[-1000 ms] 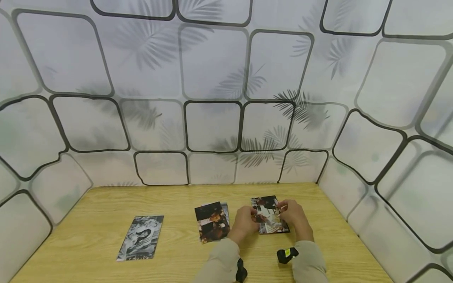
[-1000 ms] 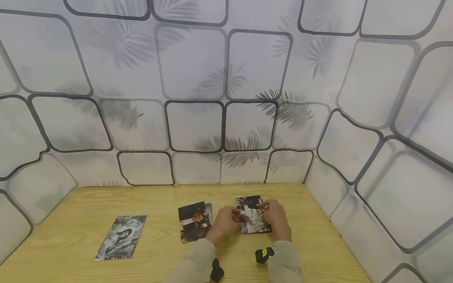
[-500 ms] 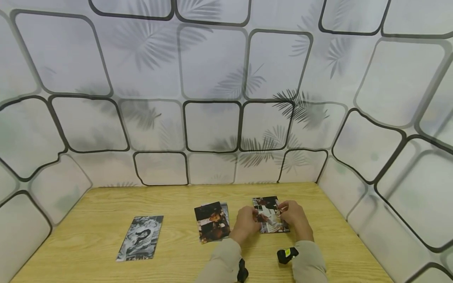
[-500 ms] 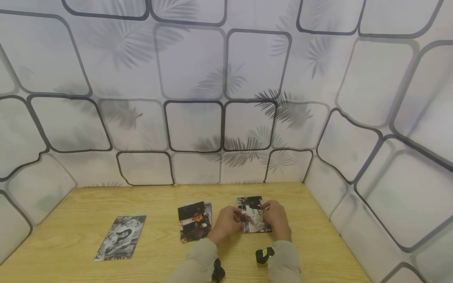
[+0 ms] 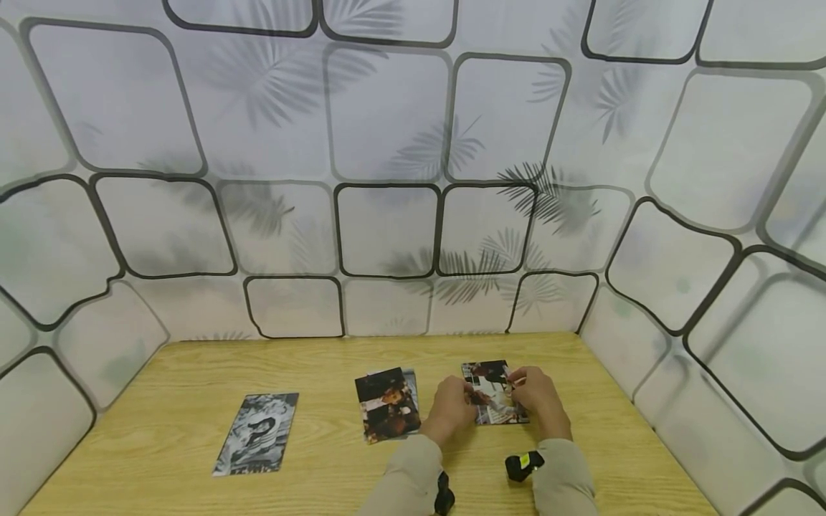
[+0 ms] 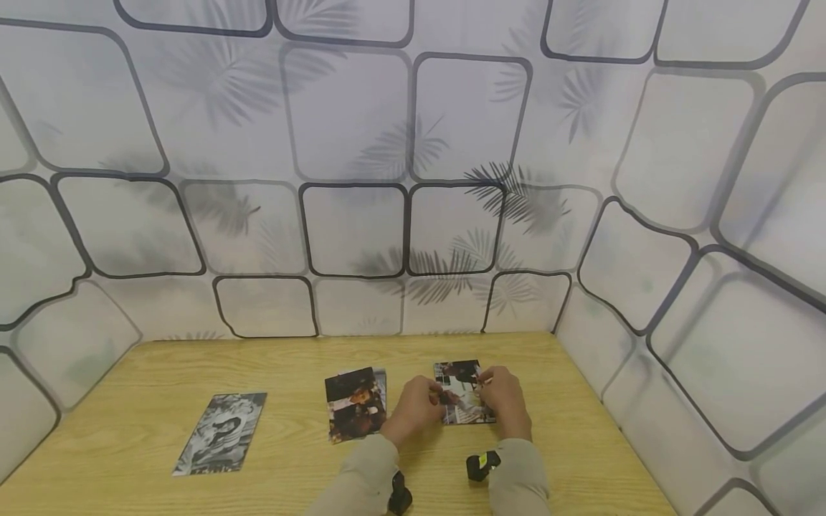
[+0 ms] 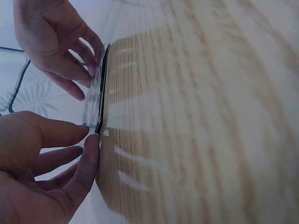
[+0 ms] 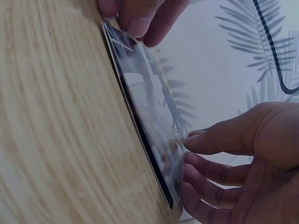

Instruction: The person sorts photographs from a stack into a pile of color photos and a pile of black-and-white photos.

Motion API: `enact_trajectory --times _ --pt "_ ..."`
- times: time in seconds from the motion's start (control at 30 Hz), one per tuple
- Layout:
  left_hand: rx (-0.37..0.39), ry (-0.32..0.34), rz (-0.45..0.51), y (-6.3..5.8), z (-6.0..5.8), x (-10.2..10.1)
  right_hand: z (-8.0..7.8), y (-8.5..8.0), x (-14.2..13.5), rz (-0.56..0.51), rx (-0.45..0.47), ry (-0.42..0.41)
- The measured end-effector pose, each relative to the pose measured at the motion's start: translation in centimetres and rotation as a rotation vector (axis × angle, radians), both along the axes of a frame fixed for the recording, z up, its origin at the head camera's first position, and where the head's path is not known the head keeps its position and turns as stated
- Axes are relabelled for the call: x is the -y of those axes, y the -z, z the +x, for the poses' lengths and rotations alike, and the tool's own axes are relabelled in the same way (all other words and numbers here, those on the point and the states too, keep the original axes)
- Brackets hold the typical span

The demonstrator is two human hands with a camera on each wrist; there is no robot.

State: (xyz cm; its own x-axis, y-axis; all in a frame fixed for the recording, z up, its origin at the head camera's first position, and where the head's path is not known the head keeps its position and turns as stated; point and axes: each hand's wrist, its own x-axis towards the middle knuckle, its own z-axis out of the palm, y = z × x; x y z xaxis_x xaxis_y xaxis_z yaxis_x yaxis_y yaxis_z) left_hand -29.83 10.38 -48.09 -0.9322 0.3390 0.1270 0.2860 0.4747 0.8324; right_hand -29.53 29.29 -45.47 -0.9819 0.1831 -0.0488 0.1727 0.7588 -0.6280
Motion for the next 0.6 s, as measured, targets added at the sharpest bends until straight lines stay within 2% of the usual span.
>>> enact_trajectory --times 0.43,0.6 --pt "0.068 0.031 0.043 -0.12 0.16 0.17 0.11 -0.20 0.15 -0.013 0.015 0.000" --pt "0.035 0.035 0.023 -0.03 -0.06 0.66 0.21 -0.78 0.42 0.007 0.015 0.010"
